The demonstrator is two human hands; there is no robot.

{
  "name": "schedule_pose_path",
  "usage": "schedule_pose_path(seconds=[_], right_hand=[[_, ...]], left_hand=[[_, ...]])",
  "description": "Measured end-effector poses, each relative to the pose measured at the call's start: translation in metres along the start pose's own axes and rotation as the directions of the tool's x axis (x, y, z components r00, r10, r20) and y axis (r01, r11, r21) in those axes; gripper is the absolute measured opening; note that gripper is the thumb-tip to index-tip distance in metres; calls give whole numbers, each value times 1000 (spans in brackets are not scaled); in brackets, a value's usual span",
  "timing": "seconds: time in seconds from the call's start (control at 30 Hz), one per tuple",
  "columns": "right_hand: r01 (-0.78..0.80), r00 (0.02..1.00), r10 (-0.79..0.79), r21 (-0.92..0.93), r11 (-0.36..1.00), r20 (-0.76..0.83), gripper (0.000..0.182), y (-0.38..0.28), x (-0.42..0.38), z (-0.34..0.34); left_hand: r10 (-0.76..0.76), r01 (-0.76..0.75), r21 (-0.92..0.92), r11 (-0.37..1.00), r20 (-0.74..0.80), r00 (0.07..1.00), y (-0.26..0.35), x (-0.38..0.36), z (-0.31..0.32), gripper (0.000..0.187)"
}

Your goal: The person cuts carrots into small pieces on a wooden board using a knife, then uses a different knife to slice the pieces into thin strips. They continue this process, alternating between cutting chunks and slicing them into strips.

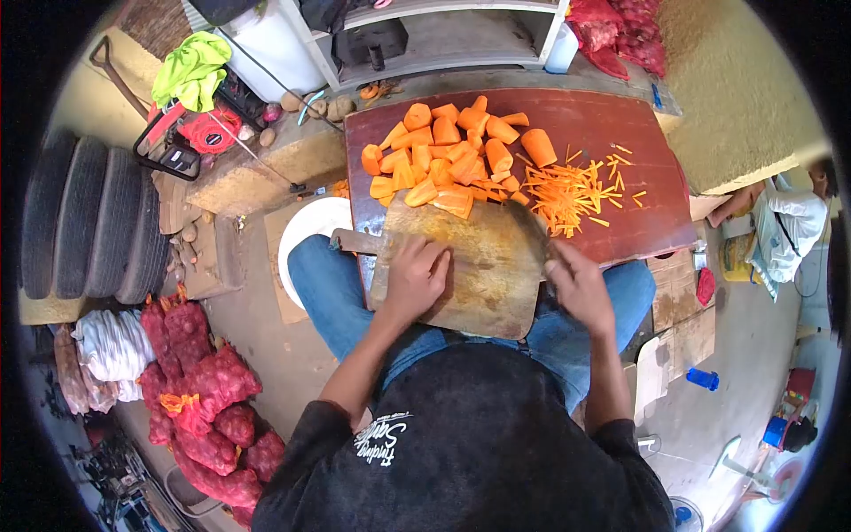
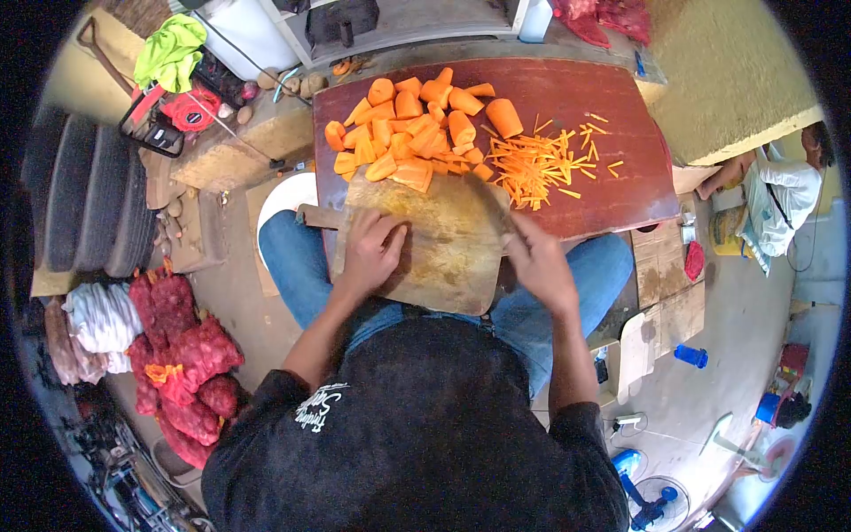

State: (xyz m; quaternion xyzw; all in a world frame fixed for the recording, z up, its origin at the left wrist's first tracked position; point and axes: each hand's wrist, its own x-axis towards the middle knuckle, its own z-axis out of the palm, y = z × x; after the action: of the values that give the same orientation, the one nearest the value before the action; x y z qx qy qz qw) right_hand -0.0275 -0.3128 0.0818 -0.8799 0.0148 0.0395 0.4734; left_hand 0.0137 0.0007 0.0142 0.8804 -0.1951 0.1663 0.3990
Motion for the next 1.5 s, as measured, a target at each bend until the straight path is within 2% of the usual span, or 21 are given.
schedule_pose_path(seconds=[0.1,0.17,0.3,0.4,0.5,0.53,0.57,0.63,0.7,0.73,0.77,0.87,0.97,1.1,1.17,1.4,1.5], right_hand=[[-25,995,21,-43,999,-97,43,11,18,-14],[-45,994,44,-9,999,-100,42,4,18,-14],[-47,996,57,130,990,-75,42,5,5,8],[34,996,-24,119,992,-84,42,6,-10,24],[113,991,-105,97,989,-87,42,-1,-26,32],[148,986,-140,86,985,-92,42,-7,-31,34],[69,998,-68,101,993,-19,42,-15,-37,31],[10,996,-22,143,990,84,41,-32,-41,26],[-42,986,15,162,986,168,39,-40,-40,28],[-9,985,-20,167,986,172,40,-41,-38,32],[27,983,-58,171,985,177,41,-42,-34,37],[68,963,-120,215,974,242,43,-41,-20,46],[92,956,-152,233,968,250,44,-31,-12,55],[120,965,-170,239,963,200,42,-35,-12,55],[65,977,-103,202,977,187,42,-38,-17,52],[36,983,-64,164,986,171,43,-47,-37,41],[79,973,-114,177,981,200,45,-45,-26,48]], left_hand=[[129,-136,136,981,58,990,-6,38,0,34],[210,-224,230,947,85,974,-11,68,0,47],[205,-303,216,928,384,900,-25,108,-3,52],[235,-368,215,905,468,852,-33,116,2,46],[294,-433,248,867,448,844,-28,109,4,42],[275,-393,271,878,387,880,-16,104,2,41],[252,-350,294,890,322,913,-2,94,-1,41],[246,-292,311,905,177,953,17,70,1,44],[87,-168,318,933,251,964,26,41,8,46],[5,-102,325,940,287,958,32,28,10,47],[-4,-66,308,949,223,975,38,18,13,51],[-42,14,158,987,173,984,31,-4,12,60],[-32,21,71,997,150,988,33,-13,1,60],[-15,-12,115,993,230,973,40,-13,-8,54],[19,-63,196,979,222,975,35,-19,3,49],[83,-120,165,979,216,973,26,-7,14,39],[105,-129,125,984,187,977,25,-2,17,38]])
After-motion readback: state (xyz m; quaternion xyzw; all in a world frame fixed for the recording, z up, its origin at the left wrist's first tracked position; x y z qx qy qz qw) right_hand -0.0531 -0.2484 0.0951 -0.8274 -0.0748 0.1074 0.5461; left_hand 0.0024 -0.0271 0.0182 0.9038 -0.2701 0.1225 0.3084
